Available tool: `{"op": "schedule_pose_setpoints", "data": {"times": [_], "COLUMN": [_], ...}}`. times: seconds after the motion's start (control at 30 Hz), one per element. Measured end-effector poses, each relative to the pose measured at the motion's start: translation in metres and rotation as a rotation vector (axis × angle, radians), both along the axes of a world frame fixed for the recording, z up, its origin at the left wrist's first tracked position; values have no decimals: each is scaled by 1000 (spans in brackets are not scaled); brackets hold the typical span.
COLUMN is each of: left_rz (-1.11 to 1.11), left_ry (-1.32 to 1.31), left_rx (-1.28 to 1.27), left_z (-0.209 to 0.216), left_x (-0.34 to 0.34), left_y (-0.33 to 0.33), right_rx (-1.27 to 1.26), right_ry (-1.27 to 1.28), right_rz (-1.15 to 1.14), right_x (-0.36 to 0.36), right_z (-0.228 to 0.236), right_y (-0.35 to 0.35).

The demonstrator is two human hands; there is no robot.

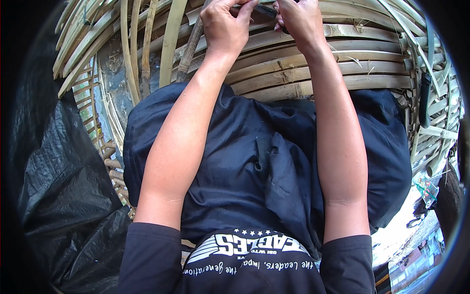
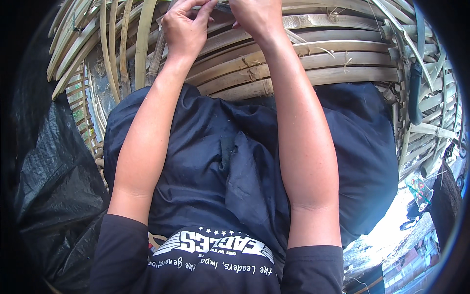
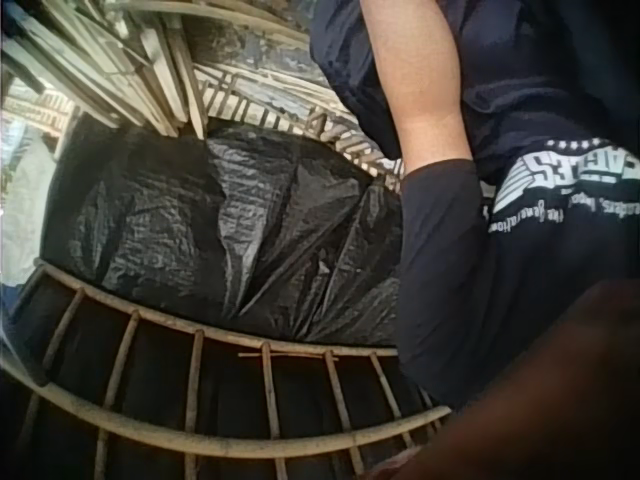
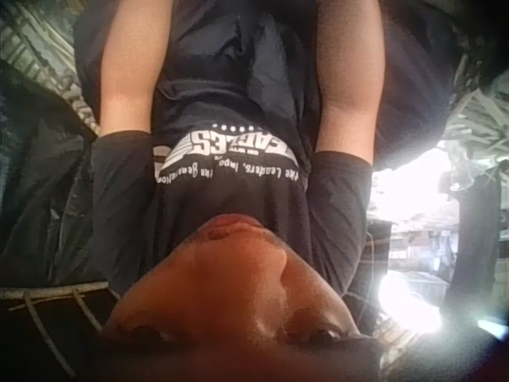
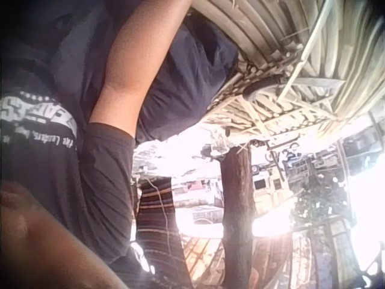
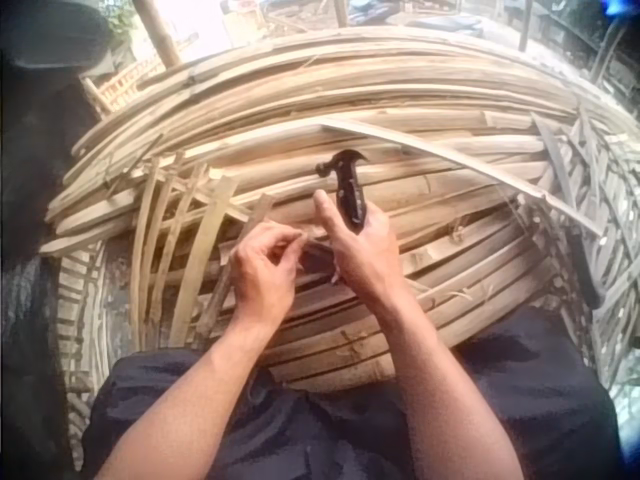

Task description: The person hammers a nail into a bamboo strip to secure it to a larger bamboo frame.

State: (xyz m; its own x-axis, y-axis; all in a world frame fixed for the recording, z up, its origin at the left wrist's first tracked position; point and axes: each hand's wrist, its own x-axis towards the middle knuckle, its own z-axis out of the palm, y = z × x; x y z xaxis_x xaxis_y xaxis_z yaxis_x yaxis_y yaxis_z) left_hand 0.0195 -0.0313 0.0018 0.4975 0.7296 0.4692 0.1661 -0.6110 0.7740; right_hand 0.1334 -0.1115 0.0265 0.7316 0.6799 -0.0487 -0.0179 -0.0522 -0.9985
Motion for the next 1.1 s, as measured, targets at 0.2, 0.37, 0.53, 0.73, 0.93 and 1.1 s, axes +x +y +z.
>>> {"op": "schedule_pose_setpoints", "data": {"times": [0.2,0.37,0.53,0.73,0.93,1.1], "left_rz": [23,1,-5,-5,0,0], "left_ry": [18,-5,-13,7,-32,-50], "left_rx": [-16,-10,-3,6,127,256], "left_z": [2,1,2,1,-4,-8], "left_x": [0,0,-1,-1,-1,1], "left_y": [-1,-1,1,0,1,3], "right_rx": [10,-10,-30,-10,31,45], "right_ry": [12,-4,-9,-9,-1,-9], "right_rz": [12,-9,-35,-18,-2,5], "right_x": [0,1,-2,1,-1,0], "right_z": [0,-2,3,-2,-2,-5], "right_y": [-1,1,0,1,2,1]}}
